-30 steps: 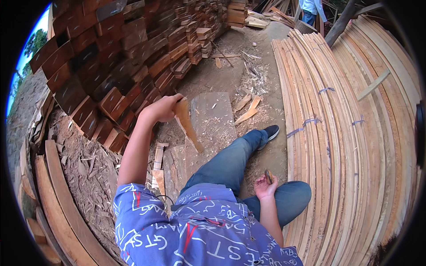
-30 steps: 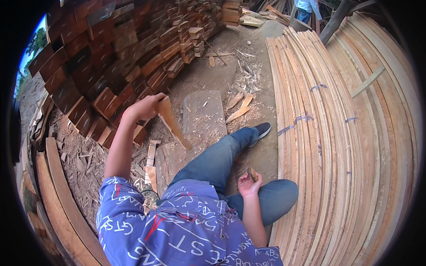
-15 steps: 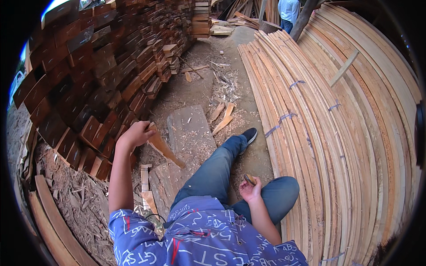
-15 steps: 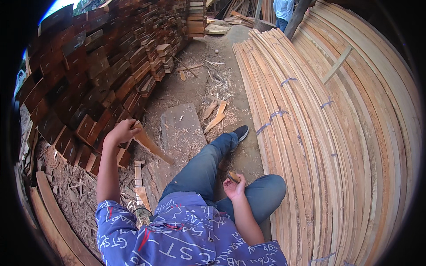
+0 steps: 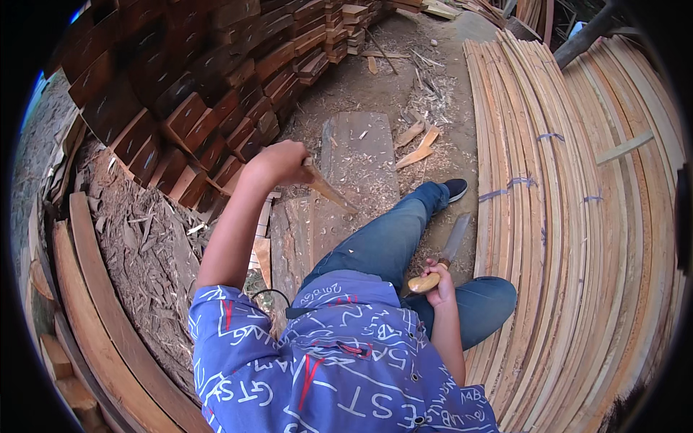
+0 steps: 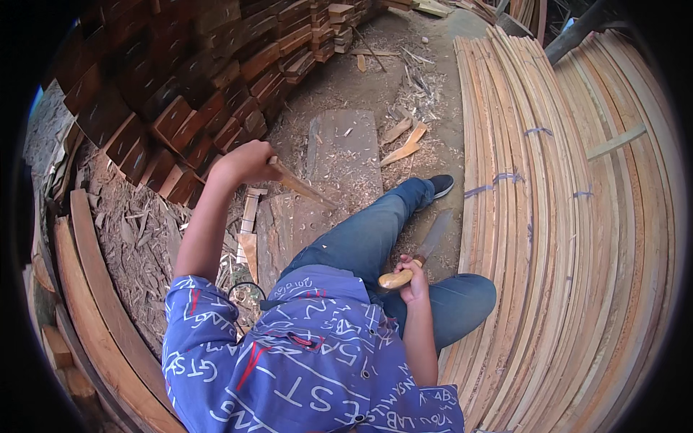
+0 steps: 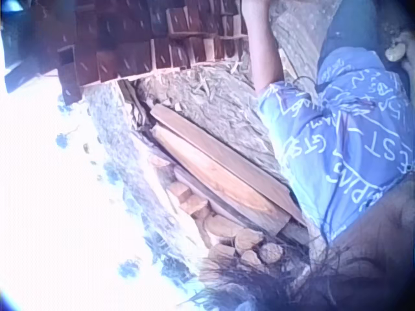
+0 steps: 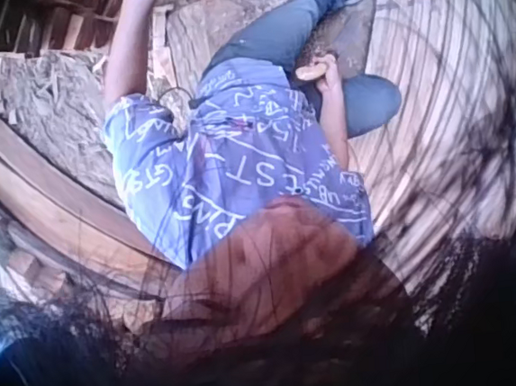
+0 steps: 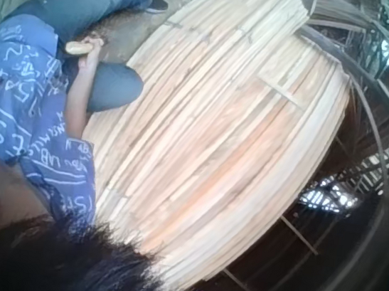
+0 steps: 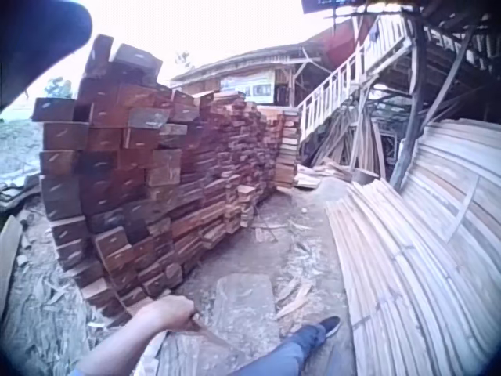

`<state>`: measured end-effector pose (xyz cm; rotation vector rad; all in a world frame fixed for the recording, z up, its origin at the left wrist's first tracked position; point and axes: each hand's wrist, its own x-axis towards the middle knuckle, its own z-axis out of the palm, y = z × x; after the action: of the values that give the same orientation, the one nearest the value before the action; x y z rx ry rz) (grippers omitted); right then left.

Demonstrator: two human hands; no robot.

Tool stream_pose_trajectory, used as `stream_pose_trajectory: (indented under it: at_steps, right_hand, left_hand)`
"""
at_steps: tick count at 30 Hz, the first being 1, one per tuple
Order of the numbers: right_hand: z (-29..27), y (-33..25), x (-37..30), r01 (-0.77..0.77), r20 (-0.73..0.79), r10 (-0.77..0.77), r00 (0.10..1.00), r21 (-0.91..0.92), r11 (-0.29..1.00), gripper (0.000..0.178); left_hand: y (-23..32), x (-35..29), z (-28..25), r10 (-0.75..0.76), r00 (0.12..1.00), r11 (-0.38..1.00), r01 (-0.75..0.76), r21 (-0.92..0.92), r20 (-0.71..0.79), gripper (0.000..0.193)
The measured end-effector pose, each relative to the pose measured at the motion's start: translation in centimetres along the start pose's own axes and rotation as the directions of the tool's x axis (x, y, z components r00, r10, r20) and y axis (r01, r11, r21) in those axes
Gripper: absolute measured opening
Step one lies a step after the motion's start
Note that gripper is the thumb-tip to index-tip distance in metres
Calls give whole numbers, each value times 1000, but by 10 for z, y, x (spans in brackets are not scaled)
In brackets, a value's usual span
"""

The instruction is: The person sits on the ground and uses a knife to shave and shape a small piece of wood. They repeatedly hold the wood in one hand and scrape the blade along its surface to remove thin shavings, occasionally rotating the piece to work different sides.

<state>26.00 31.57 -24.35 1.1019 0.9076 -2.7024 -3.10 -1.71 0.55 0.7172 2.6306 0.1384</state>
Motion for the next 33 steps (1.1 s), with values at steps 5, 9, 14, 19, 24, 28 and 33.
stream_pose_trajectory:
  at_steps: [5, 9, 14, 19, 24, 28, 33]
  right_hand:
    - [18, 2, -15, 90, 12, -90, 996, -280, 956, 33]
    - [25, 1, -10, 102, 21, -100, 995, -316, 943, 34]
    - [22, -2, -7, -18, 2, 19, 1000, -122, 992, 28]
    - [12, -9, 0, -94, 62, 80, 995, 280, 955, 25]
    - [10, -11, -1, -53, -92, 84, 992, 296, 954, 21]
    - [3, -8, 0, -4, -101, 31, 994, 254, 967, 20]
    - [5, -6, 3, -35, -77, 56, 995, 251, 967, 19]
  left_hand:
    - [-3, 1, 15, 114, 987, 990, -123, -71, -111, 30]
    - [-11, -13, -7, 106, 966, 963, -159, -217, -234, 25]
    - [-33, -21, -12, -119, 897, 725, -215, -655, -426, 28]
    - [-14, 21, 82, -559, 751, 283, -226, -932, -352, 40]
    - [27, 64, 148, -495, 844, -121, -304, -945, -208, 34]
    - [31, 61, 130, -369, 885, 219, -214, -952, -284, 31]
    - [21, 48, 100, -290, 887, 328, -261, -908, -360, 30]
